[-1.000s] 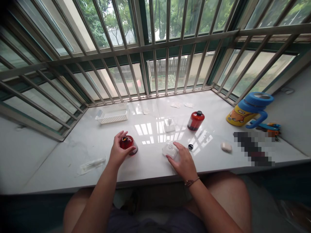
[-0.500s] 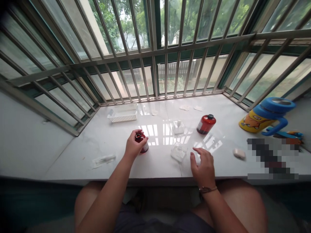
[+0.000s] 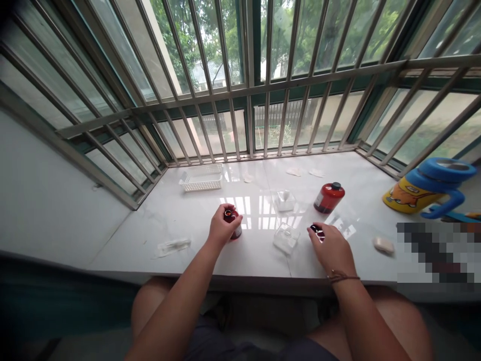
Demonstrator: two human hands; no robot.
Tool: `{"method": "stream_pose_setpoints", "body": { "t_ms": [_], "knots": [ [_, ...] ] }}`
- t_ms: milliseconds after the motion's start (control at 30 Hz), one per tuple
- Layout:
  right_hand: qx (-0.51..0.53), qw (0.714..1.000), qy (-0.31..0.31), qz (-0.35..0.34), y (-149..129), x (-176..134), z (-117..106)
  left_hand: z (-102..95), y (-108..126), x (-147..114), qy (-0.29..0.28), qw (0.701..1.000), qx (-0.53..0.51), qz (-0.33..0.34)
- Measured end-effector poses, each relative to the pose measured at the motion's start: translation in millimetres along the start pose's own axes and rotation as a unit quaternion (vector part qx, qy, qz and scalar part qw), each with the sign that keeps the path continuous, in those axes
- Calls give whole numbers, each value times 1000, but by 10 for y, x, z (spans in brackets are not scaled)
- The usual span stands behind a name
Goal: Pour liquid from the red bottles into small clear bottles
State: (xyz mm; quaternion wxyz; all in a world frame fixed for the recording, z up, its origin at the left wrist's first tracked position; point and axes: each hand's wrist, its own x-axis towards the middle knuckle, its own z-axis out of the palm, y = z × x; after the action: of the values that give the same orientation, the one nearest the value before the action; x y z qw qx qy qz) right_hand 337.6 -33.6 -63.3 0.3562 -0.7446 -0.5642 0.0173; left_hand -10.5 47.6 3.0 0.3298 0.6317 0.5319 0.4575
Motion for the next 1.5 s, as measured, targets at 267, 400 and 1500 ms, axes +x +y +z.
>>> {"method": "stream_pose_setpoints", "body": {
  "t_ms": [267,400,1500],
  "knots": [
    [222,960,-83,-151,-1697,76,-38,85,26,-38,-14,1000,-3,0],
    [171,948,-135,-232,-2105,103,157,94,26,-40,-21,999,-25,-25],
    [252,956,-145,-38,-2060,-191,185,209,94,-197,-34,998,-48,-35]
  ]
}}
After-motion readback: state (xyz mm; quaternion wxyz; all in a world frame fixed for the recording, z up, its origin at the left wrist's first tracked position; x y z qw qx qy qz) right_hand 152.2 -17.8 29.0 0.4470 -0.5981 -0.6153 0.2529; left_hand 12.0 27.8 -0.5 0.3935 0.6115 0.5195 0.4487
